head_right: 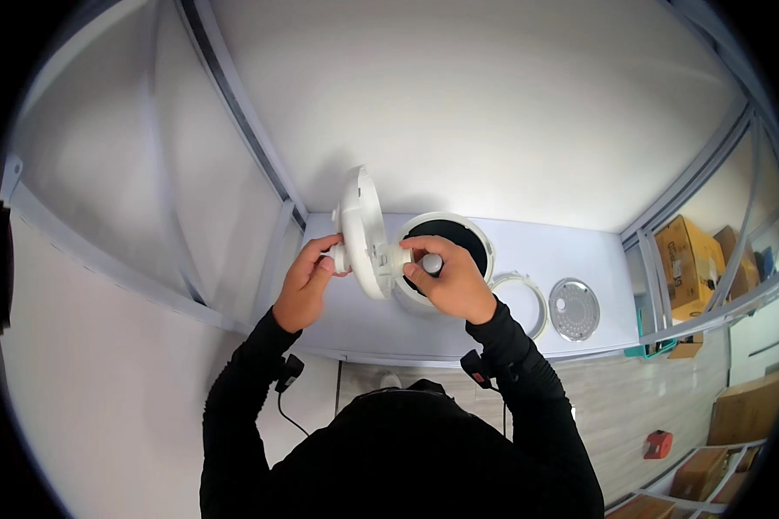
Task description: The person assembles a white cylindrical appliance on a workbench. They place a perforated metal plate into the unit, insert a white plastic ring, and use a screwdriver to tighten screws on the top cover. The person repeatedly removes and repositions the cover to access internal components.
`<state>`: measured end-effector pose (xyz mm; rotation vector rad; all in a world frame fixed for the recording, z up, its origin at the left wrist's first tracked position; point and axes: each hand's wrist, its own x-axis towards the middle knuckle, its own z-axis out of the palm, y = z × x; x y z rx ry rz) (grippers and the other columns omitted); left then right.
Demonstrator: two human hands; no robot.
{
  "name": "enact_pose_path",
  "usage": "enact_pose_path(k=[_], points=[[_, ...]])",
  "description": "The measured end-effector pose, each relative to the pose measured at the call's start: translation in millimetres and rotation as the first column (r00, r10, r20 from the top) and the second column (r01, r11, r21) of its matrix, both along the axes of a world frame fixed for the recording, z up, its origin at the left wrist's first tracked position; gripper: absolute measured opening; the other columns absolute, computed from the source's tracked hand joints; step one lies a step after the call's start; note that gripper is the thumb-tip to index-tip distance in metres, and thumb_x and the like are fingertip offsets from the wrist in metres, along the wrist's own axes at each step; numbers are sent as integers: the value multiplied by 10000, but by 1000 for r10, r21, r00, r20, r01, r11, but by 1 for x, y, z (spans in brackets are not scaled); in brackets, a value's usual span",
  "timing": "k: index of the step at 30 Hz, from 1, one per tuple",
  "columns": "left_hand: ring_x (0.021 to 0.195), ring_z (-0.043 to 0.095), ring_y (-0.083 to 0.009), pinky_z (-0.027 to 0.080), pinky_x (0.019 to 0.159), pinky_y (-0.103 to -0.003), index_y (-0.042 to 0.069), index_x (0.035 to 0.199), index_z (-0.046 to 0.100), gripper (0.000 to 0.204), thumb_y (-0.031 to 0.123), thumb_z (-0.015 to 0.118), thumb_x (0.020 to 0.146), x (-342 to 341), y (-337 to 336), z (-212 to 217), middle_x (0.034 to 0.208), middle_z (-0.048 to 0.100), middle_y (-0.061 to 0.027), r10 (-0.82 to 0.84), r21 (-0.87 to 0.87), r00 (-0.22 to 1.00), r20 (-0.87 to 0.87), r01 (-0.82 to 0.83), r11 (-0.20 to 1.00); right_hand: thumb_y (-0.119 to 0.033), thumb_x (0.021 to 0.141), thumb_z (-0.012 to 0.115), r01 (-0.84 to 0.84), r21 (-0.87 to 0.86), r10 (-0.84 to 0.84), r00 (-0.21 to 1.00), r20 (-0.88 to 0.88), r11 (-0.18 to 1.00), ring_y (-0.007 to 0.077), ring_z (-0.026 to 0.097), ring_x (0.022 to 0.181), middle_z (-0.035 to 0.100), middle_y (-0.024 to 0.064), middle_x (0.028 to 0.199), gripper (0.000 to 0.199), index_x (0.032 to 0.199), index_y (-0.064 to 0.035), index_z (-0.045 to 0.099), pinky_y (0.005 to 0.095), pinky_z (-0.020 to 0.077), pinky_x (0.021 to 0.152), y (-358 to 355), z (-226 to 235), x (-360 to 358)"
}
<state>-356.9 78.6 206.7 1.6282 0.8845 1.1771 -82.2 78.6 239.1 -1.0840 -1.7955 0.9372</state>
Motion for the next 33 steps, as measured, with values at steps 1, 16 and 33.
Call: enact_pose_path(k=[1,16,33], points=[[1002,650,-222,514,928,-346,-36,1390,491,358,92,440,1061,0,-1,1,1242,555,-129,2,5,999,44,-3,1000,-63,888,741,19,13,-19,1000,-12,1000,195,613,894,662,78,971,308,1192,-59,689,310,493,843,-2,-1,2],[927,575,-213,465,805,-326,-52,1036,691,375,205,429,962,38,-65,47,1136,640,-169,-88,125,978,188,65,990,-70,890,761,179,11,-173,966,-194,984,182,622,920,665,76,993,344,1222,-56,672,305,505,831,-70,-13,44],[1030,639,-193,510,912,-328,2,1217,620,313,155,695,954,406,-184,-70,1151,646,-94,-434,-111,900,40,436,893,-141,804,848,614,140,-625,779,52,777,181,585,794,641,67,948,510,1261,-65,634,310,475,687,-288,-69,285]])
